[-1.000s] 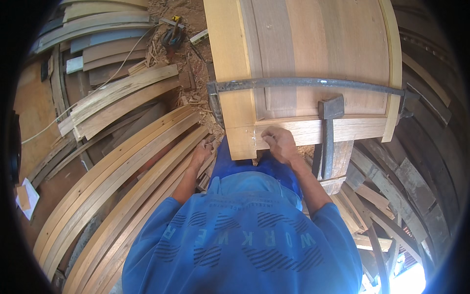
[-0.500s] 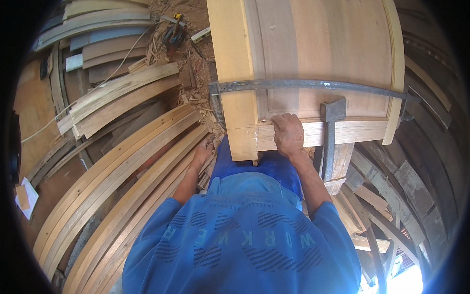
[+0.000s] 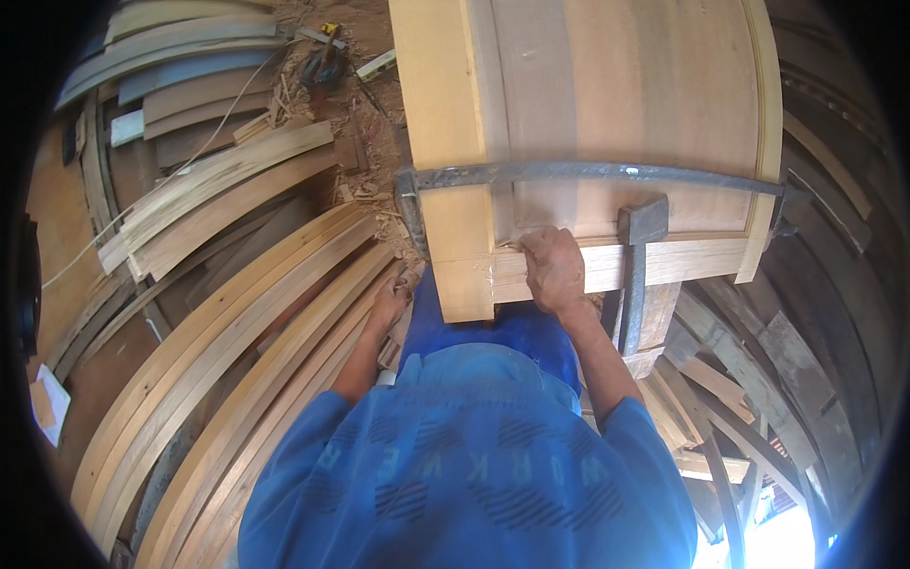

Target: The person measures a wooden door panel using a large square and applies adhesive to a small wooden piece before attaching it to the frame.

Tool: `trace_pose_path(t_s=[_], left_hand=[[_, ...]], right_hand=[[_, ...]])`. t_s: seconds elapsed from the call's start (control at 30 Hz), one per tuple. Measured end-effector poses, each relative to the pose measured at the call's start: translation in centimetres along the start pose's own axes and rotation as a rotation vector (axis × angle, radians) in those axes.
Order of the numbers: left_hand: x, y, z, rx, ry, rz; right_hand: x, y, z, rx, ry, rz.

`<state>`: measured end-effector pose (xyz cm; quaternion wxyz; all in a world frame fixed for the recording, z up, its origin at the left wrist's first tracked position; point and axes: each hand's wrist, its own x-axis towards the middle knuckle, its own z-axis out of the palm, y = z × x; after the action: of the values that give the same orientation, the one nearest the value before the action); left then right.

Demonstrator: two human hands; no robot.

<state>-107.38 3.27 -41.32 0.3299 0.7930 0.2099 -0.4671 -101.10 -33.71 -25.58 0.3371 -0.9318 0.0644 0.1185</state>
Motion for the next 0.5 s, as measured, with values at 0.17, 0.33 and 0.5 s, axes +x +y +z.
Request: trace_pose_path(t_s=[0.17, 0.33, 0.5], left_hand=[[1.9, -2.3, 1.9, 0.015, -0.045, -0.055], [2.3, -2.6, 2.4, 0.058, -0.105, -0.084], [3.5, -2.6, 1.5, 0.021, -0.154, -0.188]], right_hand=[[0.6, -0.6, -0.2, 0.012, -0.046, 0.039], [0.7, -0.3, -0.9, 0.032, -0.084, 0.09], [1.6, -0.7, -0.7, 0.094, -0.141, 0.107]])
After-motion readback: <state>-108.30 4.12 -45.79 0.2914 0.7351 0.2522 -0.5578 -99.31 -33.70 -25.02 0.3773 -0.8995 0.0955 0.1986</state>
